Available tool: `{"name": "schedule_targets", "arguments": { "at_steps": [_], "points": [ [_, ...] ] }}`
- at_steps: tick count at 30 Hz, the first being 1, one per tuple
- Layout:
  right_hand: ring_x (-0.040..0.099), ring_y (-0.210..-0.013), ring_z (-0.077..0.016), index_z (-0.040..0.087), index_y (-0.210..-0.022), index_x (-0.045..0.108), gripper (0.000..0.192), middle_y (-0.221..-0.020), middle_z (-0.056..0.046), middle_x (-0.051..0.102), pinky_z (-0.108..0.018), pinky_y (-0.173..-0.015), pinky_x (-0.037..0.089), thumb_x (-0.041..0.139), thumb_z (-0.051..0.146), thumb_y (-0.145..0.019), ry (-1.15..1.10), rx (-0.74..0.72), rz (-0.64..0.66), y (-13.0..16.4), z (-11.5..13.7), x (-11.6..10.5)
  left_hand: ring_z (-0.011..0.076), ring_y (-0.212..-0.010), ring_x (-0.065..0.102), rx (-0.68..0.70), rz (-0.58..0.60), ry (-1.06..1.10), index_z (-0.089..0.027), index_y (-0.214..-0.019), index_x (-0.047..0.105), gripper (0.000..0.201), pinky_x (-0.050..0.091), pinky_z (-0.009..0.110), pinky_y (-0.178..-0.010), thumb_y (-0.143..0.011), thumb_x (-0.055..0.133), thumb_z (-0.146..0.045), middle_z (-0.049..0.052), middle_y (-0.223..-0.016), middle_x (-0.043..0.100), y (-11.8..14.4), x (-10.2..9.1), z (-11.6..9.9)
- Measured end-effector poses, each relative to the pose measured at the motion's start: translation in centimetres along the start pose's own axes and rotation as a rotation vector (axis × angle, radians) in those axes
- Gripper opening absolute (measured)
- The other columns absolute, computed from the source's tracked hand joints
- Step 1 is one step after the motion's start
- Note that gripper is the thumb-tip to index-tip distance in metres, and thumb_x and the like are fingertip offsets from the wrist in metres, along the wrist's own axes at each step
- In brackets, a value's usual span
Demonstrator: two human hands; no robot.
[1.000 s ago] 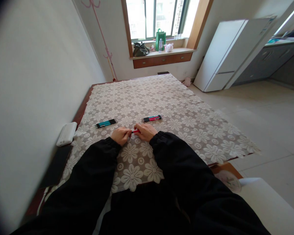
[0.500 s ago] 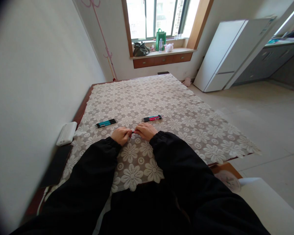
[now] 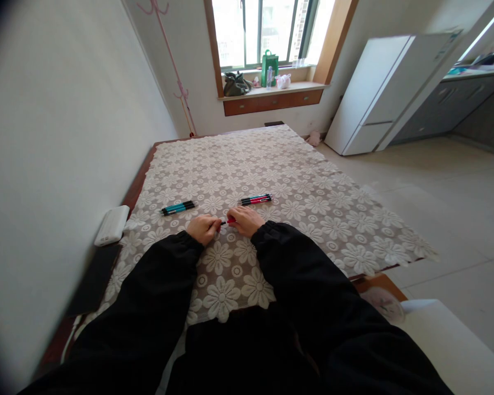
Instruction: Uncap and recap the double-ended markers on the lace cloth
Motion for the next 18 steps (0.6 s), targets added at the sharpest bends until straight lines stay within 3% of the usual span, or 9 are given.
{"name": "schedule_targets", "arguments": {
  "at_steps": [5,8,11,18],
  "points": [
    [0.058,-0.095,-0.0202,0.020,-0.098,0.062,0.007,-0.099,-0.005,0.069,-0.031,-0.083,0.037,0.058,0.024,-0.095,0.034,0.019,-0.003,0.1,-0.2,-0.2,0.0209,-0.082,0.063,-0.036,-0.024,-0.008,-0.023,-0.080,0.071,0.043,0.043,0.031,-0.074,-0.099,0.036,-0.040,0.006,-0.079,0.069,-0.1,0.2,0.2],
    [0.057,-0.097,-0.0200,0.022,-0.099,0.064,0.010,-0.100,-0.005,0.069,-0.031,-0.085,0.036,0.054,0.024,-0.096,0.067,0.049,-0.031,0.2,-0.5,-0.5,0.0217,-0.091,0.065,-0.066,-0.083,0.027,-0.023,-0.096,0.072,0.034,0.046,0.032,-0.079,-0.098,0.040,-0.035,0.007,-0.095,0.072,-0.3,0.3,0.4],
    [0.056,-0.096,-0.0205,0.022,-0.098,0.065,0.013,-0.100,-0.005,0.069,-0.033,-0.087,0.036,0.053,0.023,-0.097,0.101,0.090,-0.053,0.2,-0.7,-0.8,0.0219,-0.100,0.064,-0.011,-0.122,0.093,-0.024,-0.107,0.070,0.028,0.047,0.033,-0.088,-0.095,0.045,-0.027,0.005,-0.106,0.073,-0.4,0.3,0.5],
    [0.057,-0.097,-0.0212,0.023,-0.095,0.068,0.015,-0.099,-0.004,0.069,-0.035,-0.089,0.035,0.054,0.019,-0.094,0.147,0.172,-0.059,0.3,-1.6,-1.1,0.0213,-0.094,0.062,-0.020,-0.129,0.085,-0.026,-0.113,0.071,0.044,0.047,0.034,-0.086,-0.082,0.046,-0.007,0.004,-0.092,0.070,-0.7,-0.1,1.4]
  ]
}}
Point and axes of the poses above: each hand's wrist, its own y-axis away from the middle knuckle, its own x-axis out of the palm, z = x × y, the point moved 1 cm from there along -y, towards the middle knuckle
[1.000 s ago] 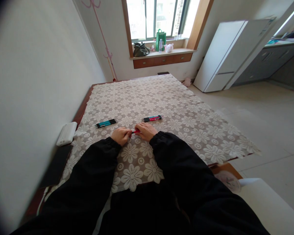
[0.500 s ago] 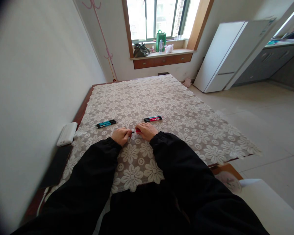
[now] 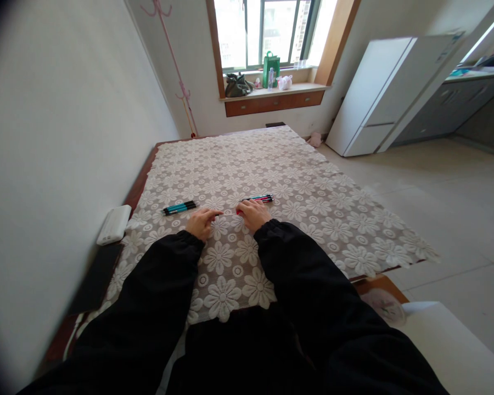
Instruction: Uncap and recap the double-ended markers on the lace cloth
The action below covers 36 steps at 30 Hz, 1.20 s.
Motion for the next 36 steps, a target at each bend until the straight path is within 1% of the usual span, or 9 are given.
{"name": "schedule_targets", "arguments": {
  "at_steps": [4,6,8,12,16,19,30,33,36],
  "points": [
    [0.056,-0.098,-0.0225,0.023,-0.094,0.069,0.014,-0.100,-0.005,0.069,-0.036,-0.089,0.034,0.056,0.018,-0.091,0.028,0.034,0.019,0.0,-0.4,0.1,0.0221,-0.091,0.062,-0.133,-0.081,-0.054,-0.027,-0.110,0.072,0.043,0.045,0.035,-0.084,-0.080,0.047,-0.007,0.003,-0.091,0.071,-0.1,-0.3,0.9],
    [0.056,-0.098,-0.0226,0.023,-0.093,0.070,0.013,-0.100,-0.005,0.069,-0.037,-0.089,0.034,0.057,0.019,-0.091,0.033,0.006,0.039,0.1,-0.4,0.2,0.0238,-0.092,0.062,-0.202,-0.101,-0.085,-0.027,-0.109,0.071,0.039,0.043,0.037,-0.086,-0.083,0.048,-0.010,0.003,-0.091,0.072,-0.1,-0.2,1.2],
    [0.056,-0.099,-0.0221,0.024,-0.095,0.070,0.014,-0.100,-0.004,0.069,-0.037,-0.089,0.033,0.057,0.020,-0.092,0.032,-0.056,0.064,0.1,-0.2,0.2,0.0251,-0.095,0.062,-0.221,-0.096,-0.100,-0.027,-0.110,0.071,0.034,0.042,0.039,-0.088,-0.088,0.048,-0.014,0.004,-0.094,0.073,-0.1,0.0,1.4],
    [0.054,-0.100,-0.0215,0.025,-0.098,0.071,0.017,-0.101,-0.004,0.069,-0.036,-0.091,0.031,0.055,0.020,-0.094,0.039,-0.160,0.069,0.1,0.1,0.2,0.0240,-0.100,0.062,-0.157,-0.066,-0.086,-0.027,-0.111,0.069,0.033,0.042,0.038,-0.091,-0.090,0.046,-0.016,0.003,-0.103,0.073,-0.1,0.3,1.4],
    [0.052,-0.101,-0.0211,0.025,-0.098,0.072,0.019,-0.102,-0.004,0.069,-0.036,-0.091,0.030,0.054,0.021,-0.095,0.043,-0.182,0.039,0.1,0.2,0.0,0.0227,-0.101,0.064,-0.143,-0.071,-0.066,-0.027,-0.111,0.069,0.035,0.044,0.036,-0.091,-0.088,0.046,-0.014,0.002,-0.105,0.073,-0.2,0.4,1.5],
    [0.052,-0.099,-0.0212,0.025,-0.096,0.073,0.019,-0.101,-0.004,0.069,-0.037,-0.091,0.030,0.055,0.020,-0.094,0.053,-0.165,0.043,0.1,0.3,-0.3,0.0217,-0.101,0.065,-0.131,-0.071,-0.047,-0.026,-0.111,0.069,0.035,0.045,0.036,-0.092,-0.088,0.046,-0.013,0.002,-0.105,0.073,-0.2,0.4,1.5],
    [0.056,-0.097,-0.0230,0.024,-0.092,0.072,0.018,-0.098,-0.006,0.069,-0.040,-0.091,0.029,0.056,0.020,-0.087,0.118,0.011,0.068,0.2,-1.0,-0.6,0.0201,-0.096,0.067,-0.049,-0.049,0.047,-0.023,-0.113,0.068,0.034,0.049,0.036,-0.091,-0.089,0.046,-0.012,0.005,-0.104,0.073,0.0,0.0,0.5],
    [0.056,-0.098,-0.0235,0.023,-0.095,0.072,0.020,-0.101,-0.006,0.070,-0.040,-0.092,0.030,0.055,0.018,-0.087,0.095,0.011,0.049,0.2,-0.9,-0.7,0.0198,-0.097,0.067,-0.018,-0.026,0.062,-0.023,-0.115,0.067,0.035,0.049,0.035,-0.091,-0.090,0.046,-0.012,0.005,-0.106,0.072,0.0,-0.1,0.3],
    [0.056,-0.103,-0.0233,0.024,-0.107,0.069,0.024,-0.107,-0.006,0.070,-0.039,-0.096,0.031,0.056,0.017,-0.087,0.011,-0.022,-0.022,0.1,-0.3,-0.7,0.0190,-0.100,0.066,0.031,-0.005,0.063,-0.024,-0.117,0.067,0.037,0.048,0.034,-0.093,-0.090,0.045,-0.011,0.004,-0.109,0.072,0.0,-0.1,0.1]
  ]
}}
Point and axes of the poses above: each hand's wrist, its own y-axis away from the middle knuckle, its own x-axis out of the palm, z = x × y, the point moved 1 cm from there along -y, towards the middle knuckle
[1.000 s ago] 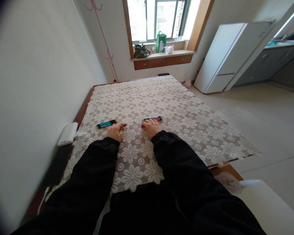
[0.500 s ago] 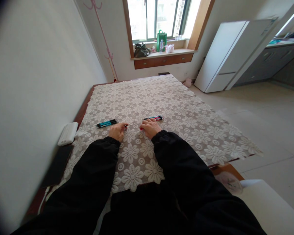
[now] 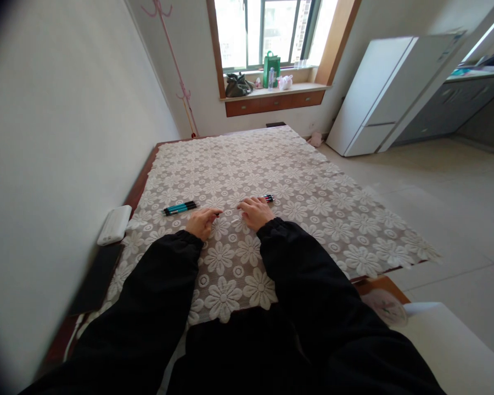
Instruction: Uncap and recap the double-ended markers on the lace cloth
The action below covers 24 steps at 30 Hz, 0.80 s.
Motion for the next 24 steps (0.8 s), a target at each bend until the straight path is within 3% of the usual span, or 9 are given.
{"name": "schedule_targets", "arguments": {
  "at_steps": [3,8,16,24],
  "points": [
    [0.056,-0.105,-0.0223,0.023,-0.115,0.065,0.024,-0.109,-0.006,0.069,-0.037,-0.098,0.033,0.059,0.027,-0.092,-0.082,-0.058,-0.049,0.0,0.9,0.2,0.0184,-0.100,0.065,0.056,0.021,0.003,-0.025,-0.118,0.067,0.037,0.047,0.034,-0.094,-0.092,0.044,-0.013,0.003,-0.109,0.072,0.1,0.1,-0.3],
    [0.056,-0.095,-0.0199,0.023,-0.096,0.068,0.017,-0.097,-0.004,0.070,-0.034,-0.092,0.034,0.053,0.031,-0.097,-0.091,-0.117,-0.022,-0.1,1.6,0.6,0.0185,-0.100,0.065,0.102,0.041,0.009,-0.027,-0.119,0.066,0.035,0.046,0.036,-0.095,-0.093,0.045,-0.016,0.002,-0.108,0.072,0.2,0.4,-0.6],
    [0.055,-0.101,-0.0227,0.023,-0.088,0.068,0.013,-0.098,-0.005,0.069,-0.037,-0.089,0.034,0.056,0.020,-0.092,0.004,0.115,-0.042,-0.2,-0.8,0.5,0.0250,-0.109,0.063,-0.054,-0.050,-0.032,-0.021,-0.110,0.066,0.030,0.046,0.042,-0.099,-0.086,0.051,-0.011,0.006,-0.113,0.072,0.0,0.4,0.4],
    [0.055,-0.101,-0.0228,0.024,-0.090,0.070,0.013,-0.101,-0.005,0.068,-0.037,-0.091,0.036,0.058,0.019,-0.091,-0.007,0.087,-0.019,-0.2,-0.3,0.7,0.0261,-0.110,0.061,-0.058,-0.041,-0.068,-0.022,-0.105,0.068,0.028,0.044,0.044,-0.100,-0.085,0.051,-0.010,0.005,-0.111,0.072,0.0,0.4,0.4]
  ]
}}
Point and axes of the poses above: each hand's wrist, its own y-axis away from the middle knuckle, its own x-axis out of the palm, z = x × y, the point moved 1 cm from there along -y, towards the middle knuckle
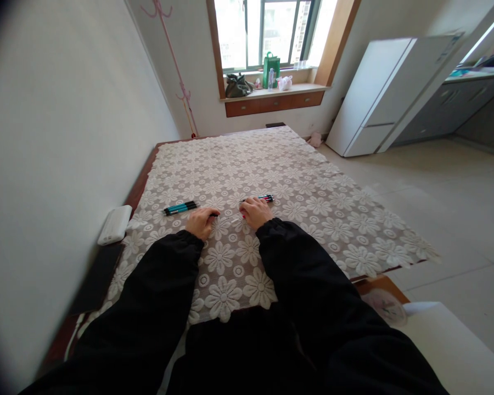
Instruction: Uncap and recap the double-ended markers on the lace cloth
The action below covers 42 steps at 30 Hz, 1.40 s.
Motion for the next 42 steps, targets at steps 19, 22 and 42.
{"name": "schedule_targets", "arguments": {
  "at_steps": [19,22,42],
  "points": [
    [0.055,-0.100,-0.0232,0.024,-0.086,0.069,0.014,-0.097,-0.005,0.069,-0.038,-0.089,0.036,0.057,0.020,-0.091,0.033,0.032,-0.053,-0.2,-0.5,-0.2,0.0252,-0.108,0.060,0.103,-0.028,0.016,-0.022,-0.079,0.071,0.009,0.046,0.044,-0.101,-0.083,0.066,-0.027,0.005,-0.108,0.071,0.4,-0.2,-0.9],
    [0.056,-0.101,-0.0233,0.025,-0.089,0.071,0.014,-0.100,-0.004,0.069,-0.038,-0.090,0.037,0.058,0.023,-0.092,0.015,0.071,-0.071,-0.2,-1.1,-0.4,0.0259,-0.110,0.059,0.090,-0.024,0.010,-0.023,-0.081,0.072,0.008,0.045,0.045,-0.102,-0.083,0.067,-0.028,0.005,-0.109,0.071,0.4,-0.3,-1.0],
    [0.053,-0.111,-0.0239,0.024,-0.086,0.072,0.004,-0.110,-0.004,0.066,-0.042,-0.102,0.035,0.069,0.024,-0.087,-0.134,-0.269,0.029,0.2,0.9,1.0,0.0252,-0.111,0.059,0.173,-0.075,0.007,-0.025,-0.091,0.072,0.012,0.044,0.044,-0.103,-0.080,0.070,-0.031,0.003,-0.110,0.070,0.5,-0.3,-1.1]
  ]
}}
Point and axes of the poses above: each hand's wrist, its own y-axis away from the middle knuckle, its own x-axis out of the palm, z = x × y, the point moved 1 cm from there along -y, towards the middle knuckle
